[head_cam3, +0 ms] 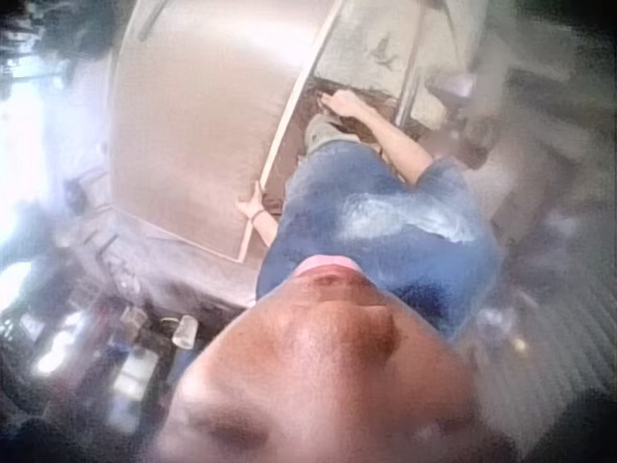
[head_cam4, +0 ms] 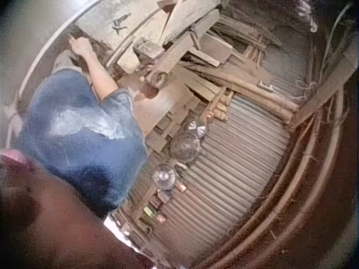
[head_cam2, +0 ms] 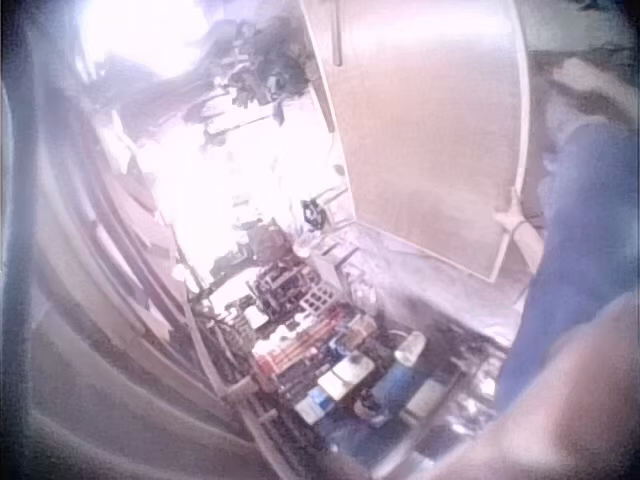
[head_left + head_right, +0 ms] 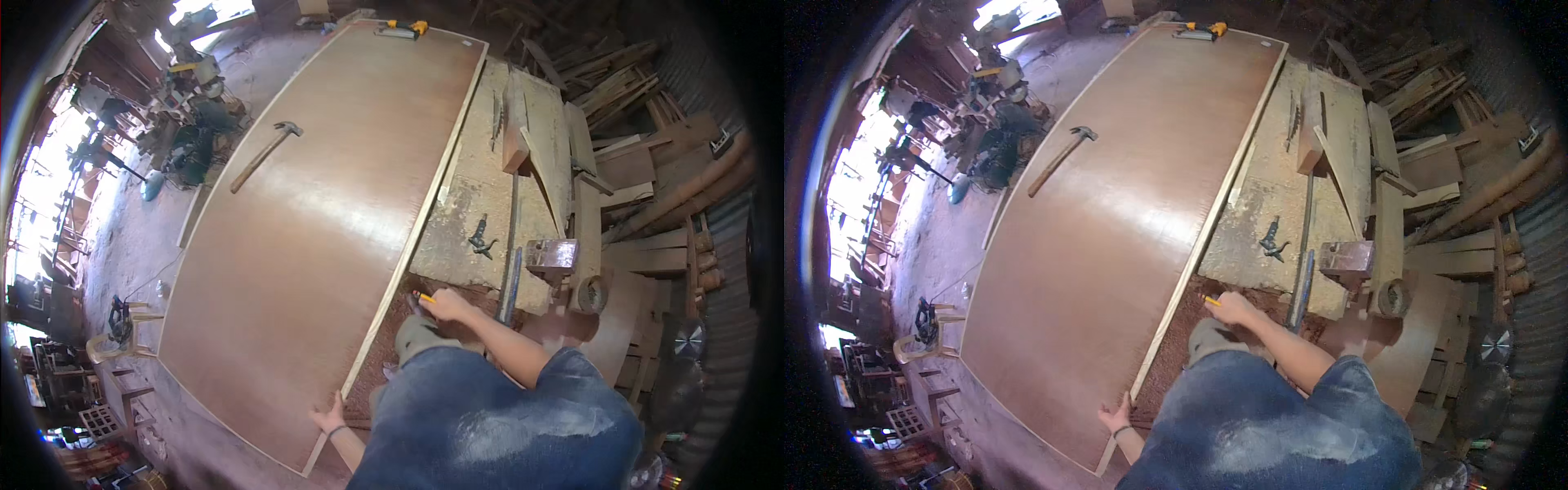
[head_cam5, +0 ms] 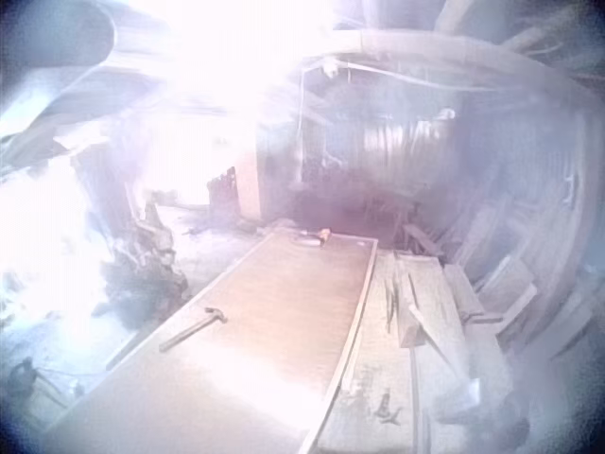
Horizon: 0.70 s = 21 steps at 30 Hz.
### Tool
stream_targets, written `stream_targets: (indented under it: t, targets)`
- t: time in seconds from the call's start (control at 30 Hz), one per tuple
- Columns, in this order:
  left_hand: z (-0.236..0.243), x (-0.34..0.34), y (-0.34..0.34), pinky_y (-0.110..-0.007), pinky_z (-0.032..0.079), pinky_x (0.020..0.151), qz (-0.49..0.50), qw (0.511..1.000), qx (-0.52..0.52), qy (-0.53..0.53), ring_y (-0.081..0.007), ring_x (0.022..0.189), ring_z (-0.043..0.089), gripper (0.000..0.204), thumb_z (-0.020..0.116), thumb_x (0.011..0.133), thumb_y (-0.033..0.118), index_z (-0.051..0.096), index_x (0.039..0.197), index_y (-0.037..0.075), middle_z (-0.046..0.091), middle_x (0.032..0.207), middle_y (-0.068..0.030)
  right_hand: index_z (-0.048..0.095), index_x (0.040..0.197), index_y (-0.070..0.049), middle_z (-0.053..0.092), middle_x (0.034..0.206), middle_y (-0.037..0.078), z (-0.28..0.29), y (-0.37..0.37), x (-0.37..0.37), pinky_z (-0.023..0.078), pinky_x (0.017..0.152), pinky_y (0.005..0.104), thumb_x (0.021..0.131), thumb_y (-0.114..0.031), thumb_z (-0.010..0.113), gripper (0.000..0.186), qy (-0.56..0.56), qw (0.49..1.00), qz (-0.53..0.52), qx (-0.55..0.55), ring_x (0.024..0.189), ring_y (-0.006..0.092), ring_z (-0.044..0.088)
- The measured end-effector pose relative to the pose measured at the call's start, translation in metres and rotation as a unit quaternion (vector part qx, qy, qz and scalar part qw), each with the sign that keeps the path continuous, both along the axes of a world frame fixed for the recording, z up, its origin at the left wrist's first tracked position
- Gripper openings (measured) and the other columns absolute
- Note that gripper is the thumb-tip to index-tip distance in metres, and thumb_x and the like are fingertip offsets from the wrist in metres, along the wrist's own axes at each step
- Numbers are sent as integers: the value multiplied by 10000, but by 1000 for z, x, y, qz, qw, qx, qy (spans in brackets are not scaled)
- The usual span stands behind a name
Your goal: Measuring, marking, and securing trim pieces to a large plywood panel in a workshop.
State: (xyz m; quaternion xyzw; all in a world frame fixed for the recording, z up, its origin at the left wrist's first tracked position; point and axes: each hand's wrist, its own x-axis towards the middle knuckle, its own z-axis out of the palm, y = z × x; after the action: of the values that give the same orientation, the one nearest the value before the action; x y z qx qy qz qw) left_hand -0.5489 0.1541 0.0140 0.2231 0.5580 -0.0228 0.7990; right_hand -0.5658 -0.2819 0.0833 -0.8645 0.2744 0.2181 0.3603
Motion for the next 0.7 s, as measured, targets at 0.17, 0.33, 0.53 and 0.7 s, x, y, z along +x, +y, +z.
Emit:
stream_targets:
  t: [0.17, 0.33, 0.53, 0.7]
  targets:
    - [28, 13, -16, -563, 300, 1054, 131, 984, 95, 69, -314, 1277, 346, 708, 622, 812, 383, 354, 1361, 25, 404, 1358, -164, 657, 816, 19, 631, 793, 279, -5, -80, 11, 488, 680, 489, 864, -525, 512, 565, 0, 999, 11, -47, 796, 440, 626]
    - [58, 48, -49, -650, 203, 1057, 34, 992, 123, 4, -378, 1352, 206, 761, 581, 798, 466, 293, 1398, 98, 218, 1487, -133, 628, 718, 12, 616, 575, 141, -3, -185, 34, 481, 539, 393, 896, -554, 476, 612, -29, 998, -14, -45, 560, 278, 632]
    - [60, 45, -28, -657, 179, 1058, 132, 967, 172, 134, -377, 1388, 149, 684, 540, 825, 386, 271, 1431, 219, 128, 1535, -115, 573, 678, -28, 562, 526, 61, -9, -234, 84, 403, 430, 298, 941, -491, 461, 544, -67, 993, -47, 87, 431, 137, 521]
    - [56, 36, -28, -646, 203, 1059, 128, 971, 165, 119, -371, 1382, 171, 629, 532, 841, 402, 329, 1408, 220, 173, 1531, -54, 567, 773, -22, 559, 578, 42, 1, -226, 104, 383, 411, 284, 968, -385, 448, 429, -84, 976, -115, 166, 424, 123, 499]
